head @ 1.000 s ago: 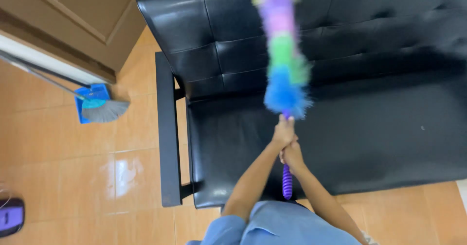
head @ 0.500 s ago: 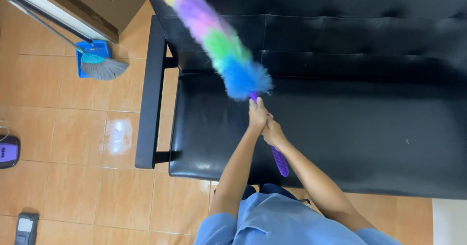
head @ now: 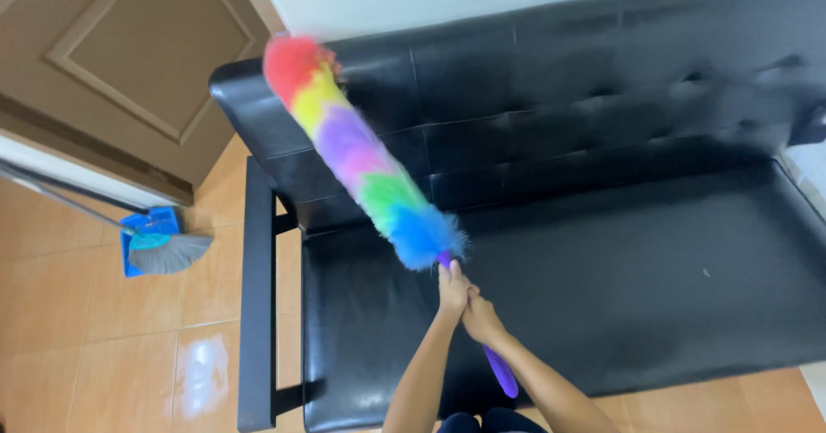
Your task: The person picks up a rainbow-colored feather duster and dusts a black leather sofa. They move the duster across the seat cushions and backrest, repeatedly wiping different sections of the sofa.
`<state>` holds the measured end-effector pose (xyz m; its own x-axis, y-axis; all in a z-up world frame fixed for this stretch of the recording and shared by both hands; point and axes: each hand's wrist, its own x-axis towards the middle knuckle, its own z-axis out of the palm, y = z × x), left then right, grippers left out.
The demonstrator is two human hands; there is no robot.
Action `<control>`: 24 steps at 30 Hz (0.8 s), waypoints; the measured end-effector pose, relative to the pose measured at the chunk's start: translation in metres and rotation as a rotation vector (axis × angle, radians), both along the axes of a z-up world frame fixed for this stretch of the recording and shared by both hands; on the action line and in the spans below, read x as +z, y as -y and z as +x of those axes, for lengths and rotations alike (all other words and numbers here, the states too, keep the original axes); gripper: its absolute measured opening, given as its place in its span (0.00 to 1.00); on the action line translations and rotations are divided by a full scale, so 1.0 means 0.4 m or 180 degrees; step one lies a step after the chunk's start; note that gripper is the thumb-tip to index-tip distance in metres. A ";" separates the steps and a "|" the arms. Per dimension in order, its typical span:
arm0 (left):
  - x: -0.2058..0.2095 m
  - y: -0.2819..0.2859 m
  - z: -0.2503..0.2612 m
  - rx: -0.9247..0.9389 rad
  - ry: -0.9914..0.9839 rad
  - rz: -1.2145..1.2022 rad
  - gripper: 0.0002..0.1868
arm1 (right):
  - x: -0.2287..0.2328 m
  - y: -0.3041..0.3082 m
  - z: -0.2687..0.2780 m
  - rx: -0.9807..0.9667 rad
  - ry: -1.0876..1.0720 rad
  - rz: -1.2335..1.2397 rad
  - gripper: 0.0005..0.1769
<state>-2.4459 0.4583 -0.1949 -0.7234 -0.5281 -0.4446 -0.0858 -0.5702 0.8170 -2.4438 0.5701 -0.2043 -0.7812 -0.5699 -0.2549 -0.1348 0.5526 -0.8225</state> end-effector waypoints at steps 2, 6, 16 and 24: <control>0.053 -0.029 -0.022 -0.0191 0.0218 -0.0073 0.20 | 0.046 -0.022 0.009 -0.0255 0.0153 -0.0099 0.22; 0.069 -0.081 -0.119 -0.1515 0.0799 -0.0829 0.24 | 0.197 -0.032 0.004 -0.1441 0.1320 -0.0558 0.20; 0.045 -0.045 0.009 -0.0614 0.0573 -0.0556 0.22 | 0.071 -0.042 0.035 -0.0468 0.0481 -0.0268 0.16; 0.106 -0.169 -0.175 -0.1640 0.0341 -0.0825 0.22 | 0.374 -0.106 -0.044 -0.1605 0.1348 -0.0580 0.20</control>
